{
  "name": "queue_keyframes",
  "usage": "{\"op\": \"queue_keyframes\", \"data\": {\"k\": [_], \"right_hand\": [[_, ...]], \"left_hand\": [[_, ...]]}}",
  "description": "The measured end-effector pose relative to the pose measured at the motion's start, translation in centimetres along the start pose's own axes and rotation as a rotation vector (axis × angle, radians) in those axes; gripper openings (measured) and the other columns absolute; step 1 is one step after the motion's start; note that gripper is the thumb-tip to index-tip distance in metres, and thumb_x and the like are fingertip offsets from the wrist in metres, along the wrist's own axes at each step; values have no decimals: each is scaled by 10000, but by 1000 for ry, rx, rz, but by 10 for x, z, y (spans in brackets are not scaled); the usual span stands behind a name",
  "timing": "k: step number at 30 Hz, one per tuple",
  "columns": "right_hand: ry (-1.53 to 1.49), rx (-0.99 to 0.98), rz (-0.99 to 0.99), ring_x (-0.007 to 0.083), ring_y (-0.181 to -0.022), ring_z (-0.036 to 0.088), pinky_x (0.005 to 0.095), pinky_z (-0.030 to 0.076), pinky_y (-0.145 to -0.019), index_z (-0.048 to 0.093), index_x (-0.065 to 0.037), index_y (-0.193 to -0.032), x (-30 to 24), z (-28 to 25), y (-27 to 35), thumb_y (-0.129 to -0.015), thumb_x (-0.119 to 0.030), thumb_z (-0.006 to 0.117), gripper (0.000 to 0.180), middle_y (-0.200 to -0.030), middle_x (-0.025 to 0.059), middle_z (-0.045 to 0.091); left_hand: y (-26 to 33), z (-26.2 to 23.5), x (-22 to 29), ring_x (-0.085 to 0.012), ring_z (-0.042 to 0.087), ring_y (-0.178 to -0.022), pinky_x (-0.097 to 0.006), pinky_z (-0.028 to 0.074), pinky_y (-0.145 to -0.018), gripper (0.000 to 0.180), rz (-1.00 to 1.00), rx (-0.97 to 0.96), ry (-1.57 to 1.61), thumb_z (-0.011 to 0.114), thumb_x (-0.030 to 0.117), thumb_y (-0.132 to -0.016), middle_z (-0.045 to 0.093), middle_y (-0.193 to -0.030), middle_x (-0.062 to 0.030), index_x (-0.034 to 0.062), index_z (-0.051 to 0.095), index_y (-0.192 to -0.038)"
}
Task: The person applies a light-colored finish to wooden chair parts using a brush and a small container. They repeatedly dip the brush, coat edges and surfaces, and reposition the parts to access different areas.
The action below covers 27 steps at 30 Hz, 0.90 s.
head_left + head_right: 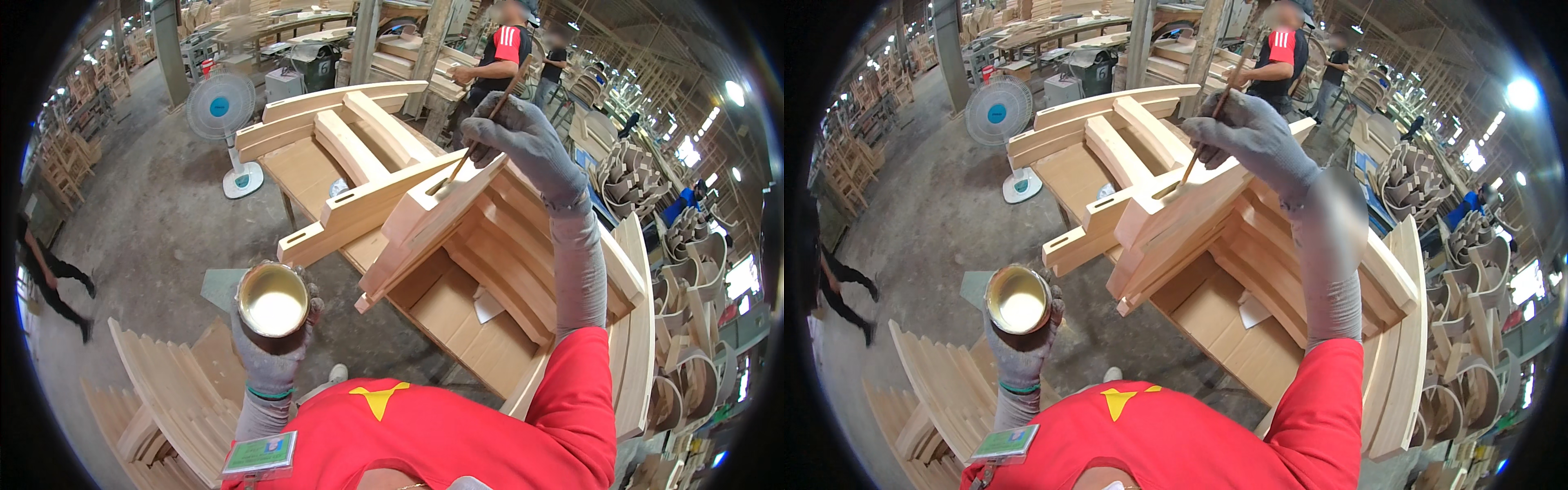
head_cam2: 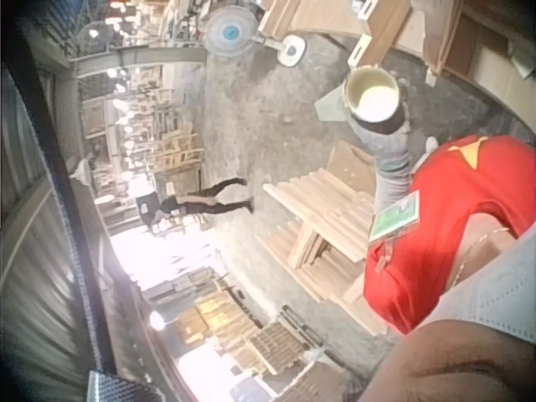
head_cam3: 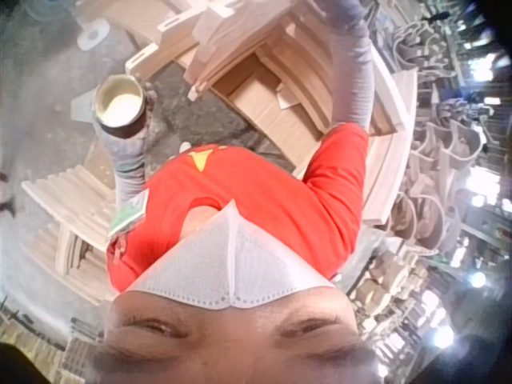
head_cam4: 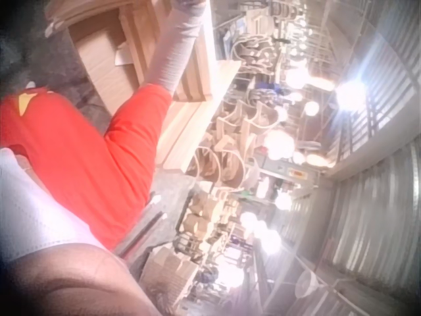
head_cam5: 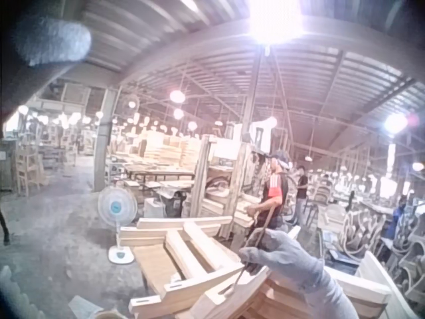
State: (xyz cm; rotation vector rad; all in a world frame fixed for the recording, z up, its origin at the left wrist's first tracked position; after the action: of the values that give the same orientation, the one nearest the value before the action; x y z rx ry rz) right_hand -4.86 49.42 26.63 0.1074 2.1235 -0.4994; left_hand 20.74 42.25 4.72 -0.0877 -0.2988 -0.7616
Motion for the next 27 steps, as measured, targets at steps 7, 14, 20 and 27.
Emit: {"op": "queue_keyframes", "data": {"k": [7,14,20,27], "right_hand": [[-83,-44,36,103,-600,597,223,512,-545,556,-9,-829,-4,19,-2,-823,-179,624,183,-690,42,591],[-58,-61,35,106,-613,599,219,518,-554,594,15,-872,-8,11,-4,-813,-183,636,211,-711,50,600],[-11,-88,20,112,-638,609,216,523,-567,583,27,-880,-6,0,-2,-818,-170,629,212,-755,63,603],[-77,-46,55,135,-612,617,221,529,-557,595,39,-858,-15,12,-6,-803,-171,643,223,-731,79,613]], "left_hand": [[-2,0,-3,-336,503,-1001,-438,457,-820,479,-15,42,52,404,416,-887,491,-1148,-182,58,424,-1205],[-5,-1,5,-301,513,-1010,-460,444,-825,434,14,23,-18,369,431,-897,497,-1168,-144,125,444,-1196],[-5,1,8,-313,522,-1001,-466,448,-826,450,5,24,-1,363,451,-897,501,-1173,-138,130,441,-1203],[-3,13,7,-327,525,-961,-406,464,-782,473,6,3,-30,409,398,-889,477,-1168,-209,62,413,-1223]]}}
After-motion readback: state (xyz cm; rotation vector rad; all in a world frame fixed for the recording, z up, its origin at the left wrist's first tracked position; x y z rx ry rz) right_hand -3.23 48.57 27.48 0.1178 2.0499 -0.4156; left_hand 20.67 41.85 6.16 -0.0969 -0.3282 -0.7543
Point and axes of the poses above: each hand's wrist, its own y-axis away from the middle knuckle, its own z-axis out of the palm, x = y × z, the point moved 10 cm from there along -y, towards the middle knuckle
